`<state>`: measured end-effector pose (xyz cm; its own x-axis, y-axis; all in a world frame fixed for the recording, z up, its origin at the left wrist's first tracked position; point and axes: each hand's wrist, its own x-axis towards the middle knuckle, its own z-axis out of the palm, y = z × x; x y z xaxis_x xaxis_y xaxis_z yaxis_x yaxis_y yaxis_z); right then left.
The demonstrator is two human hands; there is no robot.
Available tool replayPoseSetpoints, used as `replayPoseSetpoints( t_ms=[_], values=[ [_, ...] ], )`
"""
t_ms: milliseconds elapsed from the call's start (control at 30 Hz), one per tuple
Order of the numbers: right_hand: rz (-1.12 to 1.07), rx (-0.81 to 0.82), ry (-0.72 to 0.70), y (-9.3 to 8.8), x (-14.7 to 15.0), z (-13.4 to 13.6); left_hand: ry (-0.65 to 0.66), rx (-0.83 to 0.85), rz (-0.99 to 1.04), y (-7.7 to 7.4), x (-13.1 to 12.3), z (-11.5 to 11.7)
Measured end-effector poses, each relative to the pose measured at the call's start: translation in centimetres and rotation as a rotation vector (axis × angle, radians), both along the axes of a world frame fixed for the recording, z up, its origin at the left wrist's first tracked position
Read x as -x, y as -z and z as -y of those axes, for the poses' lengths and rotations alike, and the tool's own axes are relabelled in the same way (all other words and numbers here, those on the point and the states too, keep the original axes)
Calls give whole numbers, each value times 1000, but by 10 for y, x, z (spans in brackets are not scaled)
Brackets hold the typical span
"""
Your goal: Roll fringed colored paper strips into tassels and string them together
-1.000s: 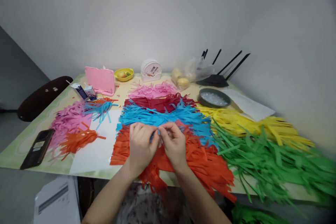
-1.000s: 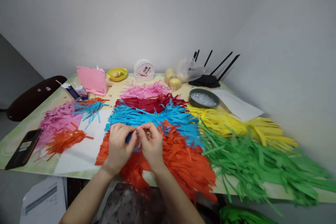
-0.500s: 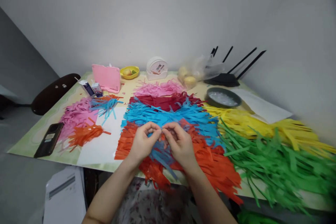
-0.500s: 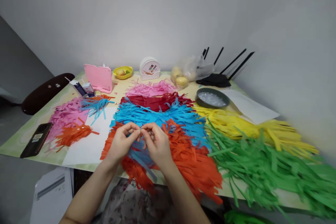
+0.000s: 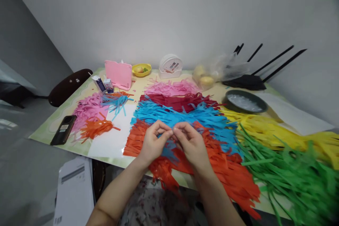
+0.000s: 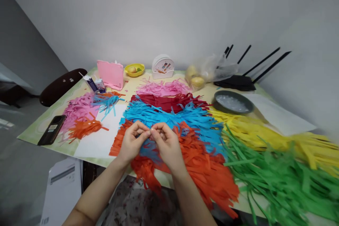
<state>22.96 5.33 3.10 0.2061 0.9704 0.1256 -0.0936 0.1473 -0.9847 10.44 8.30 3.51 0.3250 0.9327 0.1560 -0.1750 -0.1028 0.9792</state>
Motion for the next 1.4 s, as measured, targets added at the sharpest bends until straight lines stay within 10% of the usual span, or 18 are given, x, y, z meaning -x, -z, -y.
replayPoseSetpoints(
  t_ms=[600,1100,1267,1400],
  values=[
    [481,-89,1,-24,-23,5,112,-20,-108,-7,9,4],
    [598,-308,373,-33,2,8,206,150,56,-11,18,4],
    [449,-189,77,-18,-2,17,129,51,-320,-9,99,-4],
    [375,-125,69,6,-16,25,-489,-134,-773,-25,220,-14]
  ],
)
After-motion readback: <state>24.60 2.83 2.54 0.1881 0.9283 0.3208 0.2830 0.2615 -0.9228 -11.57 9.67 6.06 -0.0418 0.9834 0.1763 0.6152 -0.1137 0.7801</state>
